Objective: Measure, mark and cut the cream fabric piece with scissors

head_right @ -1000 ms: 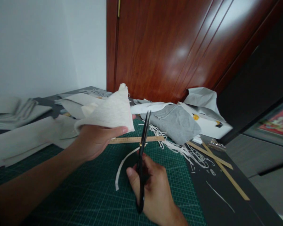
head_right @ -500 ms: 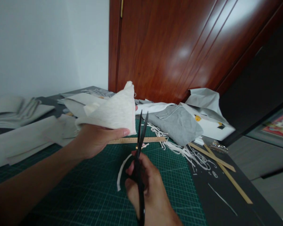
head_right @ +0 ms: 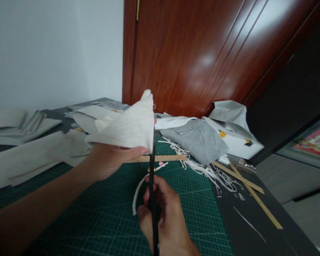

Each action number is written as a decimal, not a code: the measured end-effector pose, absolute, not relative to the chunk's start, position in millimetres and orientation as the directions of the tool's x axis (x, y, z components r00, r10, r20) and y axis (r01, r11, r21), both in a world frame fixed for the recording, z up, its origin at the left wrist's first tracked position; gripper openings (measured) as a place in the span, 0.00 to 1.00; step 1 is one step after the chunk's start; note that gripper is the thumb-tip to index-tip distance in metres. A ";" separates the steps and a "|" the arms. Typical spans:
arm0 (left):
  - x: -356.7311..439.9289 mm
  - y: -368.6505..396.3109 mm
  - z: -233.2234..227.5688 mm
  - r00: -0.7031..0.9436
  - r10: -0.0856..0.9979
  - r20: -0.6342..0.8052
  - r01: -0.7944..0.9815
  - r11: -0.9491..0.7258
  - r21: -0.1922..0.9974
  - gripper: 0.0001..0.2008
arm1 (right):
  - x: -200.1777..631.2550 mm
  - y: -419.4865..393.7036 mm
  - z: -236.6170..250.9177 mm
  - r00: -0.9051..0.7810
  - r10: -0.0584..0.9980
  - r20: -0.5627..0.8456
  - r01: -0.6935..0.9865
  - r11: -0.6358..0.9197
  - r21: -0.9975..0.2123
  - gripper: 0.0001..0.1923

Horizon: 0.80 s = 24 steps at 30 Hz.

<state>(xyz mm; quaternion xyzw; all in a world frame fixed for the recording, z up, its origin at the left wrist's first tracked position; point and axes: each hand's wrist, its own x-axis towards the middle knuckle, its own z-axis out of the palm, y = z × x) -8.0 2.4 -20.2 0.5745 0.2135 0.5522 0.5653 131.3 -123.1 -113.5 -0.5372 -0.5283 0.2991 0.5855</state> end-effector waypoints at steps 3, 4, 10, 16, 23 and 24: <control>-7.1 -0.1 -18.1 0.293 0.814 0.502 -0.226 -0.451 0.864 0.32 | 133.1 -124.6 -113.8 0.292 0.914 0.284 0.251 0.213 -0.944 0.25; -6.9 -1.4 -17.4 0.307 0.804 0.509 -0.203 -0.468 0.860 0.29 | 133.3 -124.7 -113.6 0.306 0.908 0.286 0.266 0.206 -0.942 0.25; -6.3 -5.7 -19.8 0.355 0.777 0.520 -0.051 -0.539 0.841 0.23 | 134.3 -122.7 -115.9 0.324 0.887 0.330 0.293 0.238 -0.926 0.24; -8.4 -3.8 -30.3 0.380 0.731 0.567 0.191 -0.662 0.725 0.06 | 136.7 -120.4 -120.6 0.327 0.860 0.392 0.368 0.266 -0.891 0.24; -8.6 -11.0 -22.4 0.361 0.738 0.571 0.318 -0.673 0.668 0.09 | 135.1 -118.3 -122.9 0.342 0.853 0.395 0.360 0.269 -0.893 0.23; -8.1 -11.4 -21.8 0.354 0.743 0.568 0.292 -0.665 0.687 0.09 | 135.5 -118.8 -122.4 0.343 0.853 0.394 0.363 0.267 -0.893 0.23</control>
